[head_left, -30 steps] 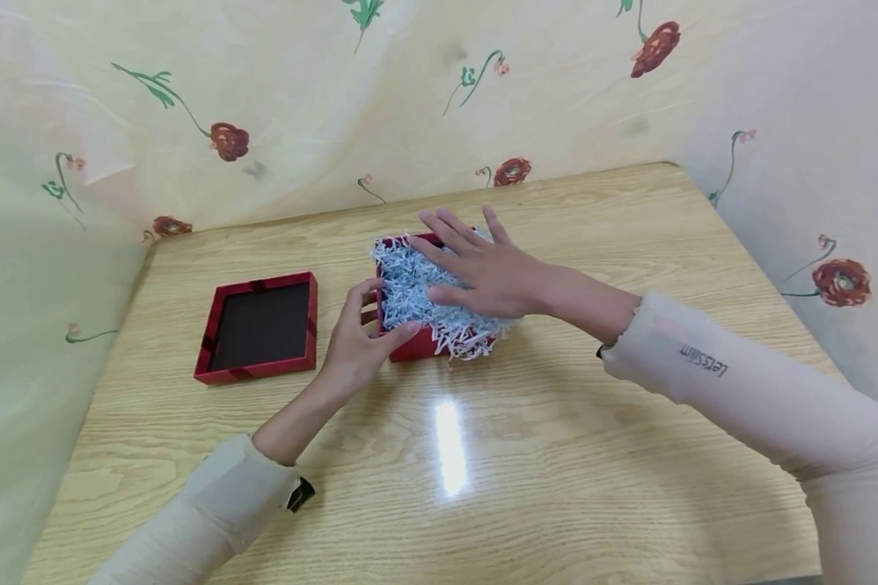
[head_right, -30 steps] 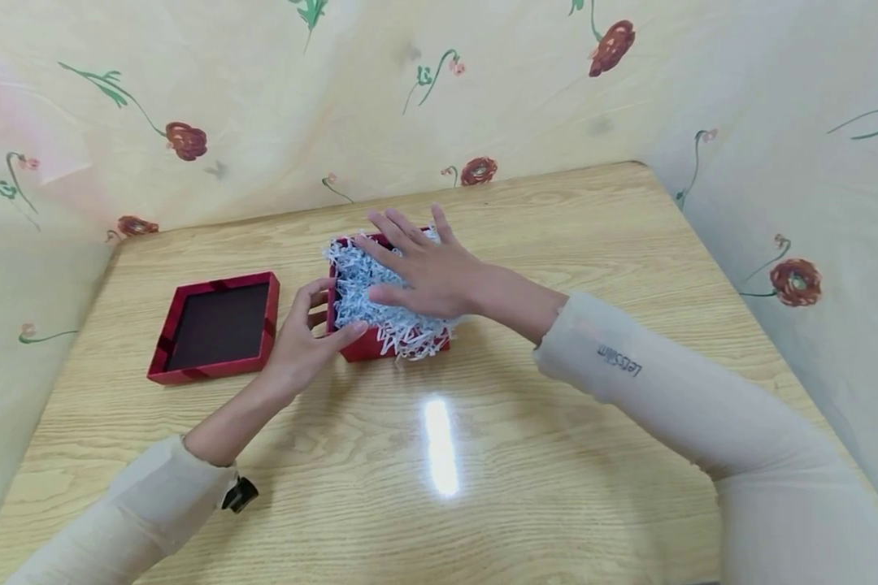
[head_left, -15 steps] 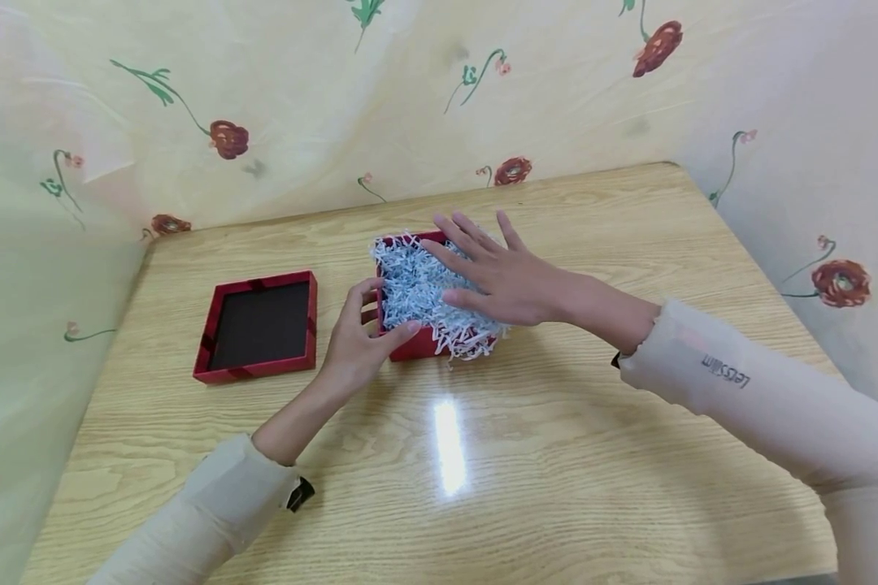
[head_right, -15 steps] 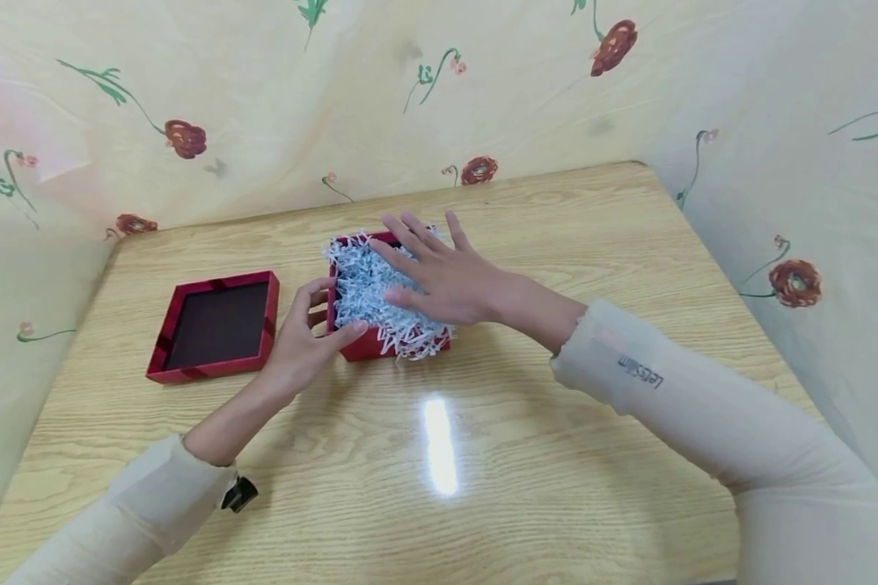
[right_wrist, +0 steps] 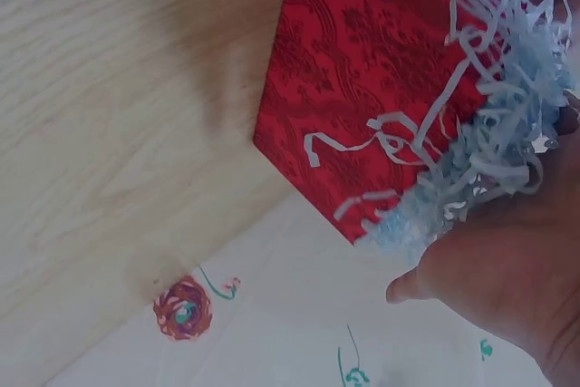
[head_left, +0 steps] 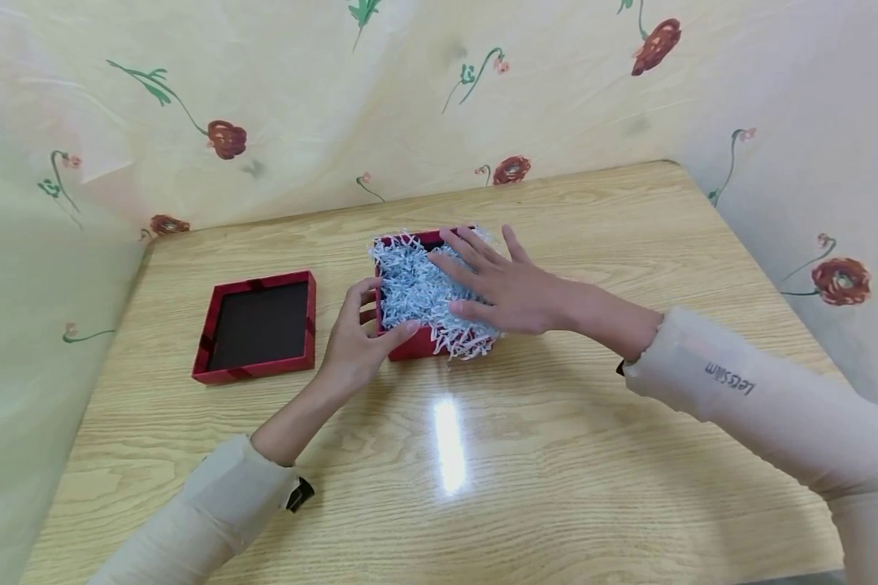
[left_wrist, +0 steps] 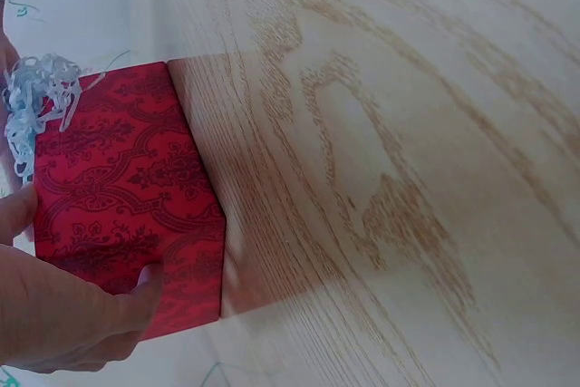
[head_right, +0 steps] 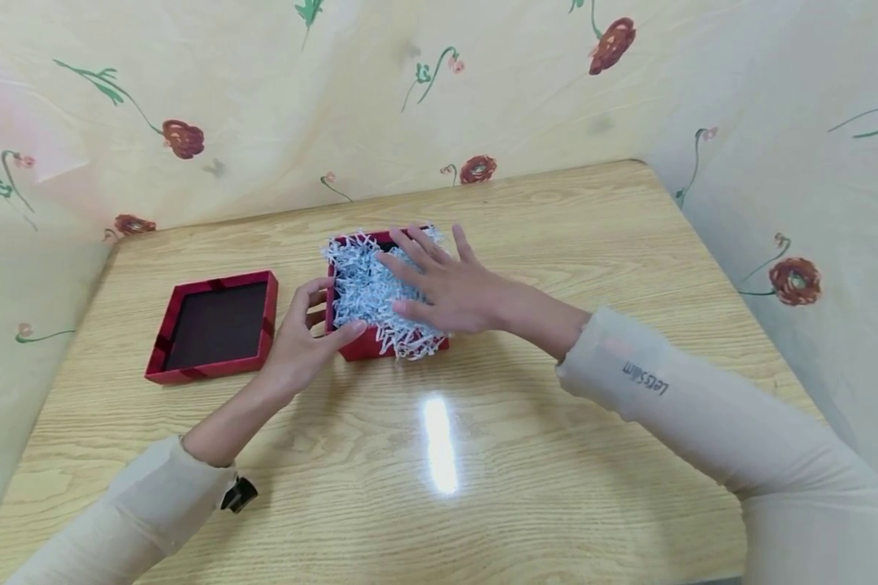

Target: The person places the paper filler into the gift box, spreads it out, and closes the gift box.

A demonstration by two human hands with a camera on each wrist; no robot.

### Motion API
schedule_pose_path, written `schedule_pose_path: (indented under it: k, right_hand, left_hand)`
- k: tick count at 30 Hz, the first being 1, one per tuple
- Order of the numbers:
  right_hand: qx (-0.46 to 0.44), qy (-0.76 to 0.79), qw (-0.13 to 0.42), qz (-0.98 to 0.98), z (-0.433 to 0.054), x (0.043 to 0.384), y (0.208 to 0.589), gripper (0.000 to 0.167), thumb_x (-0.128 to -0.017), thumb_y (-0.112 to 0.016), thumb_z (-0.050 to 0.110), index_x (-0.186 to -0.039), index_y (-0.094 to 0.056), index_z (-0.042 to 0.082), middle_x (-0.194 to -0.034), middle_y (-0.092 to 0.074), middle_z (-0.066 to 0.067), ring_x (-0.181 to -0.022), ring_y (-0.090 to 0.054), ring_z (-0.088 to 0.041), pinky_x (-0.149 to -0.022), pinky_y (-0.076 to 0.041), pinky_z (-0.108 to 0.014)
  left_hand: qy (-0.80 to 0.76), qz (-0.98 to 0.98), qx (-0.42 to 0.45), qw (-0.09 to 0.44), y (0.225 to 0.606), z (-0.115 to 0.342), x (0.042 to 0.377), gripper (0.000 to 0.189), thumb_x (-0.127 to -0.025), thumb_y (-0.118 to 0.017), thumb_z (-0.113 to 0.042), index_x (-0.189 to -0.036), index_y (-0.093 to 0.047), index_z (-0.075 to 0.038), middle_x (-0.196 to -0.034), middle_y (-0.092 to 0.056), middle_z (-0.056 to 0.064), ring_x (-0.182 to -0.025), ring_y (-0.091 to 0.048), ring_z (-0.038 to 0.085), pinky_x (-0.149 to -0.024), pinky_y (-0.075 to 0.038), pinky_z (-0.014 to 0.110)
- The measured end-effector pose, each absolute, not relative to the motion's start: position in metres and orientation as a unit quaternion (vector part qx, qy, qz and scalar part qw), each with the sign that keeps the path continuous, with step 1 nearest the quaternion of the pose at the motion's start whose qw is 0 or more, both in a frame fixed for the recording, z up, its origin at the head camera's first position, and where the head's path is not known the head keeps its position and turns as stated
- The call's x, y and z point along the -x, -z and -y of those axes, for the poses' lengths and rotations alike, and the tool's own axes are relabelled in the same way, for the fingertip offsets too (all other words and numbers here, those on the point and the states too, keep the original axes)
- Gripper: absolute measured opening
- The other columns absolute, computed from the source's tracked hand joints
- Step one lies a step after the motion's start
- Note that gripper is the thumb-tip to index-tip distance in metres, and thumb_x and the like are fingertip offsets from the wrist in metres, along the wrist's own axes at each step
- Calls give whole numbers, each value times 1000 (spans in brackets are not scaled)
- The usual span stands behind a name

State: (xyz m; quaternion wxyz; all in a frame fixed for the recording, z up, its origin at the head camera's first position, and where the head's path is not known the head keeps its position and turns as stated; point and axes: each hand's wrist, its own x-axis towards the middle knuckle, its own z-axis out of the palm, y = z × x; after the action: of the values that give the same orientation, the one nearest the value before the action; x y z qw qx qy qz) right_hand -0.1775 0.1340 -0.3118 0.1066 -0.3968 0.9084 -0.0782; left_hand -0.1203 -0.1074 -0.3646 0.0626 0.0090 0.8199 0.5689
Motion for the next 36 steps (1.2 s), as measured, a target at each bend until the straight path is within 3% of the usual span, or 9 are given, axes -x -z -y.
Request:
schedule_pose_path:
  k: [16, 20, 29, 36]
  right_hand:
    - [407, 76, 152, -897, -101, 191, 325, 66, -102, -30, 51, -156, -6, 22, -161, 10, -6, -146, 14, -30, -112, 12, -58]
    - [404, 46, 171, -897, -92, 198, 327, 65, -102, -29, 51, -156, -5, 23, -161, 11, -6, -146, 12, -30, -114, 5, -58]
    - [384, -25, 251, -888, -71, 213, 326, 63, -102, -25, 52, -155, -1, 27, -161, 6, -5, -147, 4, -31, -115, -7, -56]
    - [364, -25, 304, -880, -65, 225, 334, 62, -103, -31, 47, -156, -6, 24, -161, -3, -8, -147, 2, -31, -116, -6, -53]
  left_hand:
    - [-575, -815, -10, 68, 363, 109, 121, 75, -87, -72, -32, -147, -28, -20, -144, -35, 9, -129, -42, 30, -103, -43, 42]
    - [-574, -816, -13, 70, 364, 109, 122, 75, -88, -72, -31, -148, -28, -20, -145, -34, 9, -129, -42, 31, -102, -43, 43]
    - [-570, -818, -10, 71, 361, 112, 121, 75, -87, -72, -33, -147, -29, -21, -146, -34, 10, -130, -42, 32, -102, -43, 44]
    - [-572, -817, -8, 71, 360, 110, 121, 74, -87, -72, -32, -147, -30, -21, -145, -35, 8, -130, -42, 30, -102, -44, 43]
